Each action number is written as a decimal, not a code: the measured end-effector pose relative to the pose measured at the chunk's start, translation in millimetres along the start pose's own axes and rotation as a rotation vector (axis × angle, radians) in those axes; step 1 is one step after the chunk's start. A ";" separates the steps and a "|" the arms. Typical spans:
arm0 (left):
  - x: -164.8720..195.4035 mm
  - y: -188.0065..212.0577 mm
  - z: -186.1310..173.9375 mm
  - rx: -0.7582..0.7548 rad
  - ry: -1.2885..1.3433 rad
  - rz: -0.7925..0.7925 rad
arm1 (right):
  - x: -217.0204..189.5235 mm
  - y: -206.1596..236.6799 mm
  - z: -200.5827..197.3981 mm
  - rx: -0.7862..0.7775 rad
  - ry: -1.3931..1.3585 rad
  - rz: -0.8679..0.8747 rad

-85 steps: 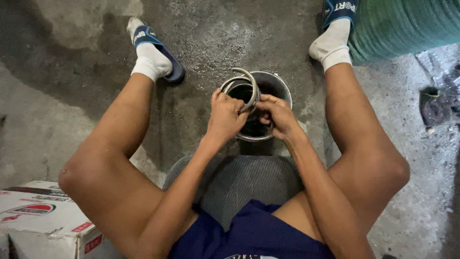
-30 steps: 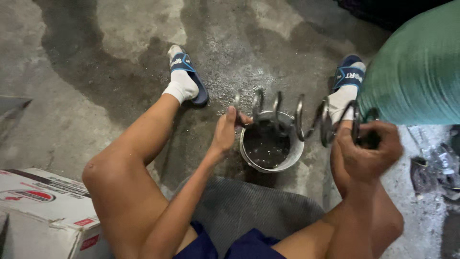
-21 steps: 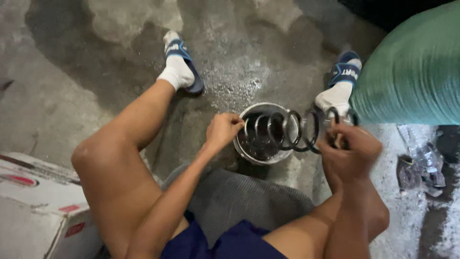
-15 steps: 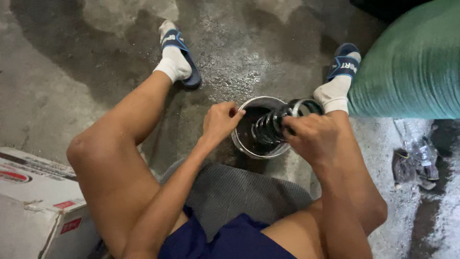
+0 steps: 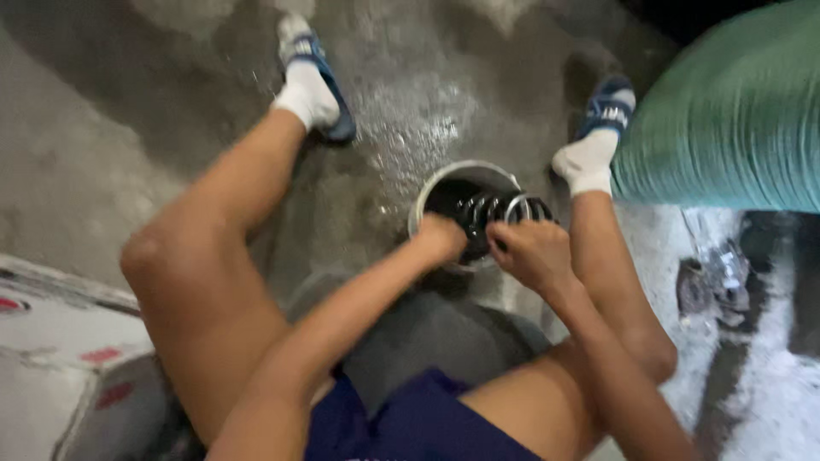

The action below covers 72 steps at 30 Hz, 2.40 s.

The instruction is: The person sits on the floor with a bucket of soapy water between their legs and scrubs a metal coil spring with a sponge, working the sponge along the coils and dipping the spring in the bucket. They turn the spring to scrub different sections and continue scrubbing until the end of the clip.

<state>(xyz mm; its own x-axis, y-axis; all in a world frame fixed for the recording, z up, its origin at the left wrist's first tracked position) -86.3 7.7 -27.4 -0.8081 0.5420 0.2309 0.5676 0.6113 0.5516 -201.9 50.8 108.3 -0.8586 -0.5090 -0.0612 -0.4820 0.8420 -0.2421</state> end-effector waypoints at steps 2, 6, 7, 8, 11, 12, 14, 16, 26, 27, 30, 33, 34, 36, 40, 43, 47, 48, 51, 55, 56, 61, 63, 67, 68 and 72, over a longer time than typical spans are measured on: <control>4.5 -14.6 9.7 -0.134 0.065 -0.029 | -0.8 0.1 -1.0 -0.015 -0.019 0.054; 6.9 -29.1 23.9 -0.168 0.204 -0.198 | 9.4 -16.9 -3.5 -0.051 -0.134 0.170; 6.4 -30.6 28.9 -0.204 0.236 -0.247 | 13.0 -19.1 -3.3 -0.080 -0.186 0.212; 14.7 -35.0 30.6 -0.257 0.223 -0.073 | 15.2 -20.2 -3.7 -0.091 -0.207 0.230; 30.3 -35.3 25.3 -0.349 0.250 0.313 | 20.3 -22.1 -3.0 -0.077 -0.239 0.227; 29.3 -35.5 19.7 -0.328 0.294 0.341 | 20.7 -22.1 -3.1 -0.048 -0.235 0.198; 19.4 -26.8 7.2 -0.192 0.310 0.182 | 20.8 -16.7 -1.6 -0.012 -0.203 0.205; 1.5 2.8 -8.4 -0.035 0.346 -0.019 | 24.1 -13.9 -2.1 0.047 -0.133 0.252; -3.6 93.2 -95.1 0.901 0.797 0.248 | 20.4 32.3 -55.2 0.359 -0.208 0.177; 5.0 90.3 -97.7 0.964 0.807 0.400 | 18.5 34.7 -57.1 0.363 -0.187 0.167; 25.2 65.4 -90.5 1.003 0.906 0.487 | 14.0 37.7 -60.7 0.388 -0.135 0.134; 32.1 22.4 -55.5 0.584 1.318 0.263 | 12.3 39.3 -63.6 0.389 -0.124 0.116; 34.7 13.5 -50.9 0.617 1.419 0.298 | 12.5 40.1 -64.8 0.387 -0.130 0.117; 38.3 -4.6 -41.6 0.686 1.619 0.367 | 12.5 41.4 -66.4 0.380 -0.132 0.109; 29.9 -35.6 -18.4 0.748 1.577 0.060 | 14.4 42.2 -66.1 0.373 -0.168 0.090; 9.4 -28.0 -16.9 0.831 1.723 0.231 | 16.5 40.3 -62.9 0.354 -0.136 0.067; -15.2 8.3 -38.9 0.927 1.425 0.289 | 24.2 39.1 -62.3 0.358 -0.184 0.149; -11.8 18.0 -43.8 0.908 1.348 0.270 | 24.0 39.0 -63.2 0.363 -0.182 0.142; 35.8 56.4 -69.4 1.139 0.528 0.542 | 23.5 38.7 -63.7 0.362 -0.206 0.157; 63.5 78.1 -62.7 1.170 0.554 0.506 | 21.6 38.8 -60.9 0.357 -0.234 0.172; 65.0 82.7 -58.4 1.193 0.561 0.525 | 21.4 38.4 -59.5 0.354 -0.237 0.164; 60.4 107.2 -26.4 1.230 0.582 0.603 | 29.2 38.2 -49.9 0.324 -0.256 0.243; 55.1 110.0 -18.5 1.138 0.675 0.579 | 38.5 41.4 -48.8 0.356 -0.286 0.361; 25.9 88.8 -18.1 0.833 0.586 0.143 | 59.7 57.5 -47.2 0.372 -0.438 0.641; 15.7 78.8 -19.5 0.705 0.539 0.048 | 62.0 60.5 -51.3 0.407 -0.408 0.607; 5.8 51.1 -11.0 0.264 0.309 -0.094 | 77.5 76.9 -70.4 0.539 -0.281 0.458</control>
<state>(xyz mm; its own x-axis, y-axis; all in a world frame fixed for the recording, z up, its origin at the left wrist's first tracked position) -63.8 35.7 11.0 -0.8447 0.3028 0.4413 0.4777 0.7984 0.3666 -317.7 88.6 153.1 -0.8408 -0.2166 -0.4961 0.1260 0.8129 -0.5686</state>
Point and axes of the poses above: each hand's wrist, its own y-axis away from the middle knuckle, its own z-axis out of the palm, x = y × z, the point moved 5 cm from there along -y, towards the middle knuckle, and after that the axes turned 1 degree about y, right-handed, at the moved point
